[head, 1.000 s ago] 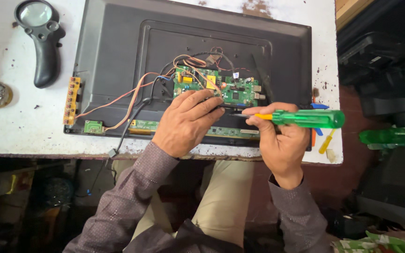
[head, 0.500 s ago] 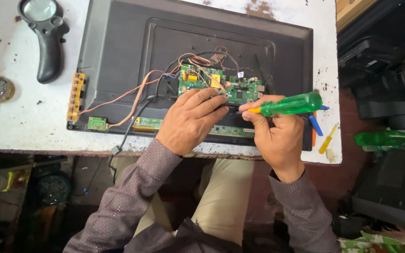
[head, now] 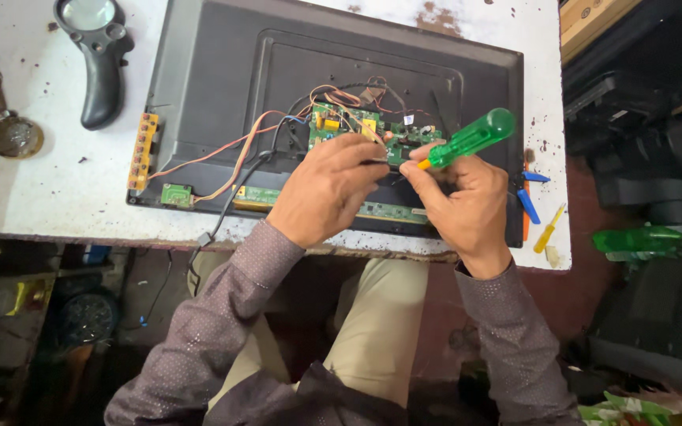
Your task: The person uses a green-handled screwdriver to tighten screws on a circuit board inside a disassembled television. They connect wires to the board and adjust components while seated at a workbench.
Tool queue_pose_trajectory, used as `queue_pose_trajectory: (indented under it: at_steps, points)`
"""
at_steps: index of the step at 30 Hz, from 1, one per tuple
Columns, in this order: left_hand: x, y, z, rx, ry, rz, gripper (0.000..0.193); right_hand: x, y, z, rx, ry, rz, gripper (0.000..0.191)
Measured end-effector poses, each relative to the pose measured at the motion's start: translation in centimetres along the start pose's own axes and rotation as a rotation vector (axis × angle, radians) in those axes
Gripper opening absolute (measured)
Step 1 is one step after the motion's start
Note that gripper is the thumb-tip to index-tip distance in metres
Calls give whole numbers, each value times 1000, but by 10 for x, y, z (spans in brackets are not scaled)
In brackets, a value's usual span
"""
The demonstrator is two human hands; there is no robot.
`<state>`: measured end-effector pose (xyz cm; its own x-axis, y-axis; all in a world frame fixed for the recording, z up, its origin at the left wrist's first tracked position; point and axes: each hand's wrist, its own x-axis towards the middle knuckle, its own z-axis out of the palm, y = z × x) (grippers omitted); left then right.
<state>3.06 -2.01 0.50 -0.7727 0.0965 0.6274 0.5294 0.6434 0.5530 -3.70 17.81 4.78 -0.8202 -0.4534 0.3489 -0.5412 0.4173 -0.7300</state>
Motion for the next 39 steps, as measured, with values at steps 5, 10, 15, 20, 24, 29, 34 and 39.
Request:
queue_pose_trajectory:
  at_steps: [5, 10, 15, 20, 24, 29, 34, 39]
  points:
    - [17, 19, -12, -234, 113, -51, 29, -3, -7, -8, 5, -88, -37, 7]
    - [45, 41, -18, -415, 82, 25, 40, -3, -16, -7, -86, -59, 9, 18]
    - [58, 54, -16, -503, 82, 92, 41, -4, -15, -9, -34, -20, -261, 12]
    - [65, 59, -7, -503, 65, 20, 39, -10, -4, -10, 98, -41, -7, 14]
    - [65, 61, 1, -422, 115, 4, 31, -7, 7, -9, 33, 2, -50, 19]
    - [65, 55, 6, -430, 104, -4, 25, -6, 19, -7, -61, -33, -56, 19]
    - [66, 46, 5, -452, 76, -1, 20, -14, 31, -5, 363, -158, 81, 14]
    - [58, 51, 4, -668, 54, -10, 26, -15, 37, 9, 313, 36, -38, 11]
